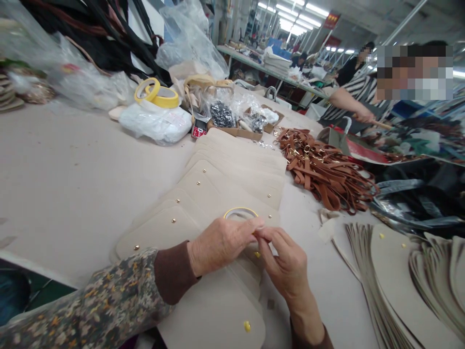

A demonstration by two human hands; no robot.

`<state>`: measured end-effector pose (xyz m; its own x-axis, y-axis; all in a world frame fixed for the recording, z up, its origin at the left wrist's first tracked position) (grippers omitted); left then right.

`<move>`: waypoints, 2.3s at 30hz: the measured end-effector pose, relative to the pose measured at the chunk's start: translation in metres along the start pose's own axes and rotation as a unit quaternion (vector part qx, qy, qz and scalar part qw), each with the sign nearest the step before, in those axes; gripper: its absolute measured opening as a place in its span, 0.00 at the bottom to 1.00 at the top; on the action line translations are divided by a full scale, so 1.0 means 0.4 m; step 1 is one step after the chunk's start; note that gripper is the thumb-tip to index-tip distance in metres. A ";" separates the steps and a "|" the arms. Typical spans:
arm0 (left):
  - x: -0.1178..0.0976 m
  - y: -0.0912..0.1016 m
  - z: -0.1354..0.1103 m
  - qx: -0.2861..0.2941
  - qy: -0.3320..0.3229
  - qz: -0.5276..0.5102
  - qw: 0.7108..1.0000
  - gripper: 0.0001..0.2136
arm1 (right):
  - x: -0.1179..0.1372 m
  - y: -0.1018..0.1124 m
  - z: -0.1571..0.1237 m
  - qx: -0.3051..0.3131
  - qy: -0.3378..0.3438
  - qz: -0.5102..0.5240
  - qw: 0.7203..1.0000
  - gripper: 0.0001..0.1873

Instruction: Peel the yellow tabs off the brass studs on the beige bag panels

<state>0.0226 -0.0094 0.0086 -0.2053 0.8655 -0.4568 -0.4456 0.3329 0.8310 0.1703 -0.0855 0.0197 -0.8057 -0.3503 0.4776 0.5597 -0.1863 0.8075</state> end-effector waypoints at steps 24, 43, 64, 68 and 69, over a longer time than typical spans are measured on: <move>0.034 0.007 0.110 0.035 0.002 0.118 0.992 0.09 | -0.188 0.004 -0.002 -0.097 -0.386 0.381 0.835 0.17; 0.072 -0.034 0.107 0.181 0.070 0.148 0.970 0.04 | -0.194 -0.014 0.024 0.020 -0.334 0.043 0.942 0.17; 0.079 0.004 0.088 0.138 0.028 0.103 0.985 0.05 | -0.156 0.007 0.047 0.128 -0.276 0.011 0.953 0.14; 0.088 0.020 0.083 0.090 0.008 0.049 0.995 0.06 | -0.133 0.017 0.016 0.162 -0.273 0.068 0.946 0.12; 0.088 0.020 0.081 0.076 -0.002 0.038 0.996 0.06 | -0.127 0.019 0.012 0.125 -0.268 0.078 0.952 0.11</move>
<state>0.0400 0.0359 0.0092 -0.2299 0.8915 -0.3905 -0.2918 0.3196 0.9015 0.2147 -0.0647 0.0033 -0.7372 0.1764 0.6522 0.6710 0.0779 0.7374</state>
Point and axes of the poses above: each hand's wrist, its own z-axis towards the middle knuckle, its own y-axis out of the back of the hand, x = y × z, the point moved 2 cm from there along z, towards the middle knuckle, and after that the axes turned 13 degrees about x, right-handed, at the moved point
